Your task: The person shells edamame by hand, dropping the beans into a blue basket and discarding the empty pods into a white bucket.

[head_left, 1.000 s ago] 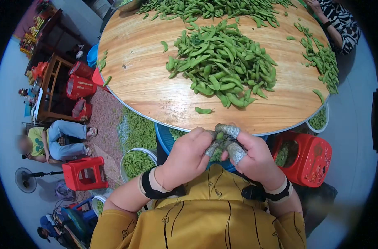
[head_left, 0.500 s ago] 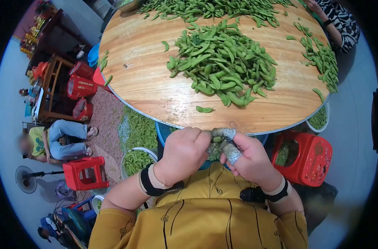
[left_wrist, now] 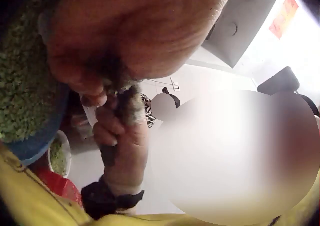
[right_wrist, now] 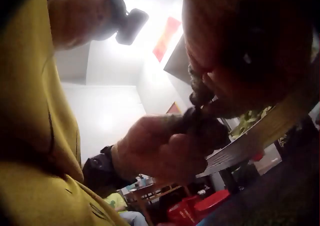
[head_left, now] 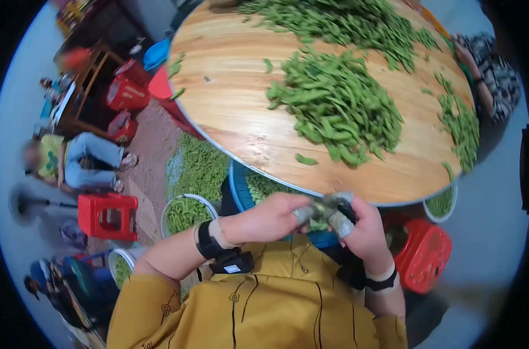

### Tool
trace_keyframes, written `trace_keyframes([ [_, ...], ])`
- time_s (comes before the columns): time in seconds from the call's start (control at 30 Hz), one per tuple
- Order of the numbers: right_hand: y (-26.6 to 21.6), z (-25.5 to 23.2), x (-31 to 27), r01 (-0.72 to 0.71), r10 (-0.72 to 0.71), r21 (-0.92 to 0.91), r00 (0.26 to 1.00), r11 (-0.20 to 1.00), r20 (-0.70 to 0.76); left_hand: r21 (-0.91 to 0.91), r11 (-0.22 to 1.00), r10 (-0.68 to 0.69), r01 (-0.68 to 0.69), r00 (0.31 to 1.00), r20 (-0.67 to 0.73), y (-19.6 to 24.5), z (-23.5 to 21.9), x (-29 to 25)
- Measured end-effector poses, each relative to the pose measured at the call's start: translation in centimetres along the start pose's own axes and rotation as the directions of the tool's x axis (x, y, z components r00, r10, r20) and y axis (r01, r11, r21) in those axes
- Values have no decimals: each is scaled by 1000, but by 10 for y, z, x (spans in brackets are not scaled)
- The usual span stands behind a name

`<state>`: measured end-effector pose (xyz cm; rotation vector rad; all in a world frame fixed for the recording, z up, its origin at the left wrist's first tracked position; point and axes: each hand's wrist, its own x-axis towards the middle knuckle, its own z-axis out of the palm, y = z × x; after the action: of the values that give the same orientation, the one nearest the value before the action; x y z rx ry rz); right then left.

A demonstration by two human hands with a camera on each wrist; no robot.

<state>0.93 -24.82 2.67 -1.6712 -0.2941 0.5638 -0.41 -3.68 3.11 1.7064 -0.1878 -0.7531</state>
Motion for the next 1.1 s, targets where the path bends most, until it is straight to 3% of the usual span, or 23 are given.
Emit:
trace_keyframes([
  [0.03, 2, 2, 3, -1, -3, -67, 997, 998, -71, 93, 989, 109, -114, 993, 52, -9, -1, -1],
  [0.07, 1, 2, 3, 30, -32, -88, 999, 996, -23, 93, 968, 222, -232, 970, 101, -12, -2, -3],
  [0.13, -2, -3, 6, -70, 83, -207, 995, 976, 56, -60, 989, 141, -131, 972, 190, -16, -5, -7],
  [0.17, -4, -2, 13, 45, -11, -283, 993, 958, 122, -61, 984, 171, -166, 982, 78, -20, -10, -12],
  [0.23, -6, 5, 8, 181, -137, -450, 982, 874, 130, -63, 988, 152, -140, 946, 287, -29, -7, -12],
  [0.27, -7, 11, 9, 198, -138, -454, 977, 869, 163, -73, 987, 157, -143, 954, 255, -30, -5, -13],
  [0.33, -5, 20, 8, 300, -274, -633, 951, 714, 142, 208, 936, 262, -283, 957, 127, -31, 1, -14],
  [0.4, 4, 27, 8, 340, -302, -635, 938, 694, 172, 243, 929, 282, -280, 959, 28, -39, 12, -11],
  [0.47, 8, 31, 6, 341, -389, -711, 916, 614, 103, 281, 921, 300, -270, 952, -68, -43, 14, -9],
  [0.53, 16, 28, 4, 353, -414, -686, 906, 636, 83, 268, 927, 307, -261, 941, -144, -38, 11, -9],
  [0.6, 27, 23, 4, 244, -379, -559, 915, 793, -138, 184, 942, 317, -280, 922, -222, -36, 8, -7],
  [0.67, 29, 22, 4, 317, -427, -515, 898, 797, -109, 93, 948, 318, -304, 902, -292, -30, 9, -7],
  [0.7, 17, 26, 1, 142, -180, -203, 966, 969, -184, -25, 928, 342, -372, 877, -336, -21, 11, -11],
  [0.73, 10, 28, -2, -69, 91, 130, 981, 989, -170, -144, 886, 359, -440, 850, -384, -17, 14, -11],
  [0.83, 17, 22, 0, -91, 127, 267, 985, 959, -120, -274, 806, 444, -525, 842, -307, -21, 21, 1],
  [0.93, 17, 25, 2, -117, 161, 348, 982, 930, -100, -357, 782, 416, -512, 854, -313, -17, 24, 2],
  [0.97, 17, 26, 2, -109, 161, 369, 981, 923, -110, -357, 781, 414, -512, 853, -318, -19, 23, 4],
  [1.03, 19, 27, 1, -113, 168, 384, 979, 916, -113, -5, 867, 452, -499, 790, -415, -24, 23, 8],
  [1.07, 23, 28, 3, -70, 118, 310, 983, 948, -141, -5, 868, 447, -496, 788, -423, -26, 23, 10],
  [1.1, 26, 30, 4, -24, 65, 234, 984, 972, -167, 76, 868, 458, -491, 732, -504, -24, 22, 9],
])
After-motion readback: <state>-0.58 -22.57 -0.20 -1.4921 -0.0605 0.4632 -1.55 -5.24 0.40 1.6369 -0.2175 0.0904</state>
